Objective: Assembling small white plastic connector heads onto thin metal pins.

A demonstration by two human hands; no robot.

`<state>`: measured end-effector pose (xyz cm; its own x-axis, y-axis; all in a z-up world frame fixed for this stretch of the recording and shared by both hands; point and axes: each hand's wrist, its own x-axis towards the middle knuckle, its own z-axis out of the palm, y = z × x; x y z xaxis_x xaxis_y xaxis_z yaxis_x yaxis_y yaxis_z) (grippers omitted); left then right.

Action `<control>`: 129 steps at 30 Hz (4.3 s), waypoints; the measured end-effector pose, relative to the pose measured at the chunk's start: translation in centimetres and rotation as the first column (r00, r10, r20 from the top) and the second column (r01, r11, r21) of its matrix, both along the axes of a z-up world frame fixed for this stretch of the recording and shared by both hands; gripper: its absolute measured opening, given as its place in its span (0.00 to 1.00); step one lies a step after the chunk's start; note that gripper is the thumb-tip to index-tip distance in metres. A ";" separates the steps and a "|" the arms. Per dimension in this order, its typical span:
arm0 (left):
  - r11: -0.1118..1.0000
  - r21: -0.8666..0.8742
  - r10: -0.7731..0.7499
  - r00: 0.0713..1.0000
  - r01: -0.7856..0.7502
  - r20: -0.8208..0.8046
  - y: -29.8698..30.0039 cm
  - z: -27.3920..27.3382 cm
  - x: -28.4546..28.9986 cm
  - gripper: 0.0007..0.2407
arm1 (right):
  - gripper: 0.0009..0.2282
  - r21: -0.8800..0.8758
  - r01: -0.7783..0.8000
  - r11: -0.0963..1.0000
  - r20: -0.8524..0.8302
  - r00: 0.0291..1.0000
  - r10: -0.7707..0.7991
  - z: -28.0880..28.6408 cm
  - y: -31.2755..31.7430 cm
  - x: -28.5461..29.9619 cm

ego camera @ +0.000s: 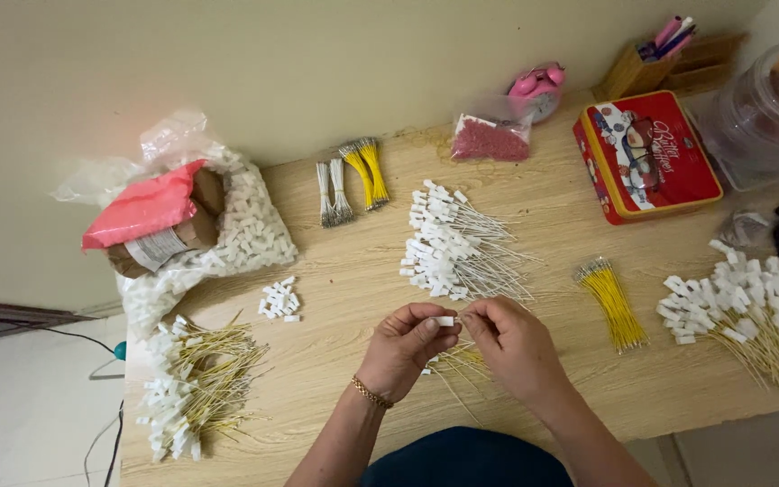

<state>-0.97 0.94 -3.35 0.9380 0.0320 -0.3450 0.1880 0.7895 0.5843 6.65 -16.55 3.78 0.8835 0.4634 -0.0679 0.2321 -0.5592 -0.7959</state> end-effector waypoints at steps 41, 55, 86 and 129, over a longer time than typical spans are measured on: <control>0.387 0.880 -0.011 0.956 0.275 -0.294 2.5 -12.5 0.6 0.08 | 0.05 -0.132 -0.248 0.960 -0.090 0.967 0.237 -17.0 -1.3 0.1; -0.382 0.915 -0.011 0.989 0.133 -0.148 7.5 -16.1 9.7 0.15 | 0.12 -0.371 0.581 0.725 0.221 0.813 -0.538 -18.8 -17.5 10.7; 0.470 0.868 0.288 0.958 -0.159 0.020 3.4 3.1 1.0 0.11 | 0.10 -0.173 0.572 0.801 0.013 0.815 -0.579 -15.9 -17.7 13.8; 0.907 0.421 -0.004 1.000 0.011 -0.018 -2.6 5.0 1.7 0.03 | 0.02 0.323 0.152 0.934 -0.407 0.913 -0.008 -2.3 -2.6 1.8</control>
<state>0.70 -1.70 1.63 0.9331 0.1703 -0.3167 0.2057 0.4696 0.8586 8.45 -19.12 1.47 0.8518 0.4501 -0.2681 -0.1737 -0.2403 -0.9550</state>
